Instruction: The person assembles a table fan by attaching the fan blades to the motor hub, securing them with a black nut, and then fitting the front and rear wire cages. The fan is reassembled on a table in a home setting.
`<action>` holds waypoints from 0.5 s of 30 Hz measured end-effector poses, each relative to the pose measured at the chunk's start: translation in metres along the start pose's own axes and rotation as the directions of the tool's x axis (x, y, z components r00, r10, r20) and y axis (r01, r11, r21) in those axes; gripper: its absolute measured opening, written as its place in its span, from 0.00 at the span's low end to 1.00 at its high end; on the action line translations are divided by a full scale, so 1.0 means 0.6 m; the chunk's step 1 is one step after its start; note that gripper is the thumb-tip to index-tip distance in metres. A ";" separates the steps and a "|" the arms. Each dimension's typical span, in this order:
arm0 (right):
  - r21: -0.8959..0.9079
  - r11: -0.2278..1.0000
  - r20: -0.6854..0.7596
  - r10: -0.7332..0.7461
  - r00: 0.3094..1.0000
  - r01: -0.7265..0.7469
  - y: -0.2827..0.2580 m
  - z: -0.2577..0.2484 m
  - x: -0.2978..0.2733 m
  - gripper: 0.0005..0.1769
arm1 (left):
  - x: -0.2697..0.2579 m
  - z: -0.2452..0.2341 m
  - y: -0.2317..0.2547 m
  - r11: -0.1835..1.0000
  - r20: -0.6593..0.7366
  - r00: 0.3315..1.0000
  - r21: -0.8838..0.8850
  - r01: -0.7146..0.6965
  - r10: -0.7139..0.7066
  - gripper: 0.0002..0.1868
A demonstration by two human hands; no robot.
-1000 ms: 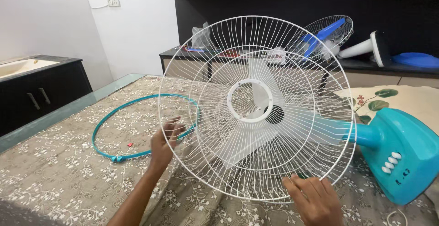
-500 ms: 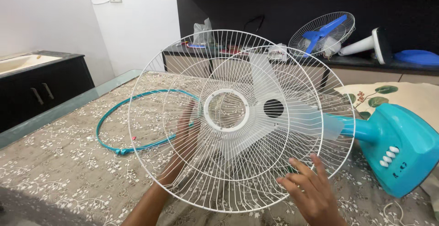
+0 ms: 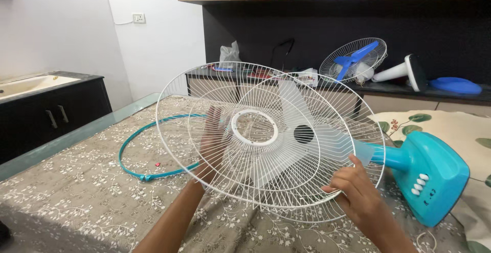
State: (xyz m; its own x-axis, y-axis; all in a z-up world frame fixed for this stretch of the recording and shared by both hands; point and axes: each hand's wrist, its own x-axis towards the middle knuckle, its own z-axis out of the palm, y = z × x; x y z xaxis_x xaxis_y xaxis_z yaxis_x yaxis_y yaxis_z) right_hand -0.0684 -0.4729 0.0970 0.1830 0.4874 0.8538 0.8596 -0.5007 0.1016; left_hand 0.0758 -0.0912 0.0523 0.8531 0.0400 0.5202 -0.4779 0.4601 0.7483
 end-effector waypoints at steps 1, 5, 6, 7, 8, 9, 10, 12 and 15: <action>0.004 1.000 -0.002 0.008 1.000 -0.008 -0.001 -0.007 0.000 0.21 | 0.008 -0.002 -0.005 1.000 0.000 1.000 0.004 0.000 0.000 0.12; 0.030 0.999 -0.066 0.044 0.997 -0.042 -0.008 -0.032 0.002 0.21 | 0.038 -0.040 -0.055 0.999 -0.005 1.000 0.046 0.008 -0.007 0.10; 0.054 0.995 -0.072 0.082 0.994 -0.078 -0.010 -0.039 0.004 0.21 | 0.047 -0.055 -0.069 0.997 -0.009 1.000 0.076 0.001 0.000 0.09; 0.081 0.990 -0.074 0.119 0.990 -0.113 -0.011 -0.047 0.007 0.21 | 0.046 -0.073 -0.084 0.996 -0.017 1.000 0.092 0.007 -0.006 0.08; 0.089 0.988 -0.070 0.134 0.989 -0.128 -0.012 -0.056 0.010 0.21 | 0.047 -0.089 -0.093 0.958 -0.017 0.997 0.276 -0.073 0.081 0.08; 0.099 0.985 -0.065 0.148 0.987 -0.141 -0.009 -0.066 0.016 0.21 | 0.051 -0.103 -0.097 0.862 0.013 0.984 0.480 -0.161 0.176 0.07; 0.109 0.982 -0.061 0.161 0.985 -0.154 -0.006 -0.075 0.023 0.20 | 0.055 -0.110 -0.096 0.723 0.047 0.963 0.651 -0.232 0.266 0.07; 0.052 0.965 -0.050 0.259 0.965 -0.256 -0.001 -0.093 0.036 0.23 | 0.074 -0.109 -0.070 0.017 0.427 0.817 0.883 -0.470 0.387 0.10; 0.085 0.880 -0.029 0.471 0.881 -0.468 0.000 -0.111 0.052 0.25 | 0.118 -0.048 -0.003 0.945 -0.113 0.975 0.287 -0.154 0.194 0.29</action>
State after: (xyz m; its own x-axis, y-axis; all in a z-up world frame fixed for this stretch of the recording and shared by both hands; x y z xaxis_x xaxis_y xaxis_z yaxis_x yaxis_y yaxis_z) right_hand -0.0947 -0.5053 0.1578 0.5529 0.1732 0.8150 0.7114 -0.6074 -0.3535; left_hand 0.1432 -0.0636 0.0758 0.7626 0.2287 0.6051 -0.6436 0.1744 0.7452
